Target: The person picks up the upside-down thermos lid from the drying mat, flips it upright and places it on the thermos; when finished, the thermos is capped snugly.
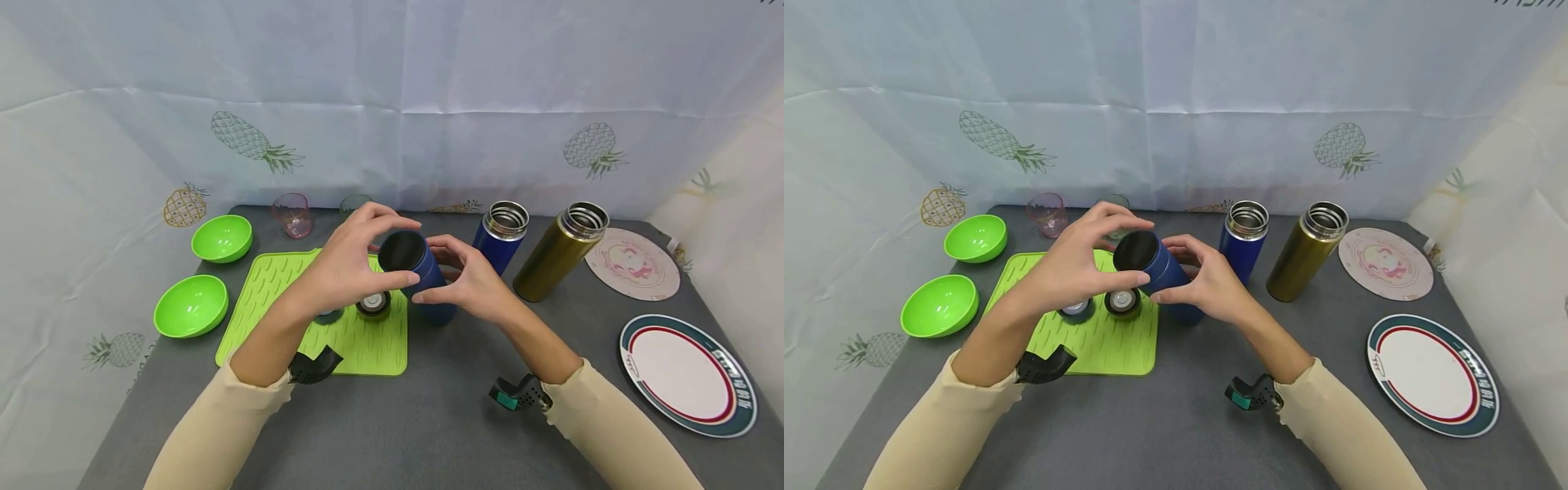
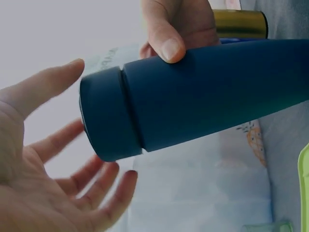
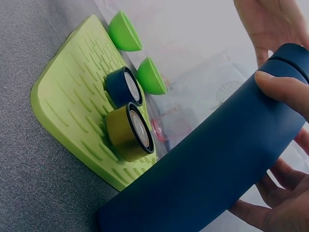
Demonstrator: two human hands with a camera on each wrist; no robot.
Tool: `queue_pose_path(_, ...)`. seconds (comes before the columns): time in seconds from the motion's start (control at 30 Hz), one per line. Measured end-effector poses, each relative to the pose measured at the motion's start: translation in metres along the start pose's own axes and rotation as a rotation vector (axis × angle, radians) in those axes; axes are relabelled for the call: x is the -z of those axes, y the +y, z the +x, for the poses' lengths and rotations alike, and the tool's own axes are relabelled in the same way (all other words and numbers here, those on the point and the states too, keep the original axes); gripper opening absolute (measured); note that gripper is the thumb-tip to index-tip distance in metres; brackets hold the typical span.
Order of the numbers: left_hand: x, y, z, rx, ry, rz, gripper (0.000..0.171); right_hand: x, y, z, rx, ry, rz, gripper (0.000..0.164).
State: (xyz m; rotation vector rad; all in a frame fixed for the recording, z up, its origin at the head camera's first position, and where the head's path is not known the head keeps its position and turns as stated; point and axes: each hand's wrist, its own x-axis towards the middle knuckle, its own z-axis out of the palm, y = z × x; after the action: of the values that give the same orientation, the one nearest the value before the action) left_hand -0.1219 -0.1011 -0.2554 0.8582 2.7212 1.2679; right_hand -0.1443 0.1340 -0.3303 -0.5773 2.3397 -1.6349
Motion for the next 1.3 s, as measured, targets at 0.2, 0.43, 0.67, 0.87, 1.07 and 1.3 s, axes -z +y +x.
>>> queue_pose_path(0.2,-0.003,0.007,-0.002,0.104,0.040,0.082,0.061,0.000,-0.001,0.000,0.018,0.000,0.007,0.074)
queue_pose_path(0.43,-0.003,0.005,0.002,0.104,0.011,0.067,0.056,-0.002,-0.002,0.000,0.019,0.001,0.008,0.074)
queue_pose_path(0.67,0.000,-0.003,0.006,0.033,-0.044,0.013,0.054,-0.002,-0.001,0.000,0.006,-0.001,0.012,0.074)
queue_pose_path(0.87,0.001,-0.007,0.009,-0.026,-0.081,-0.010,0.053,-0.002,-0.002,0.000,-0.003,0.003,0.004,0.076)
queue_pose_path(1.07,0.004,-0.008,0.009,-0.094,-0.121,-0.006,0.052,-0.001,-0.002,-0.001,-0.011,0.005,-0.011,0.076)
queue_pose_path(1.3,0.005,-0.008,0.008,-0.121,-0.137,-0.004,0.054,-0.001,-0.002,-0.002,-0.011,0.001,-0.014,0.078)
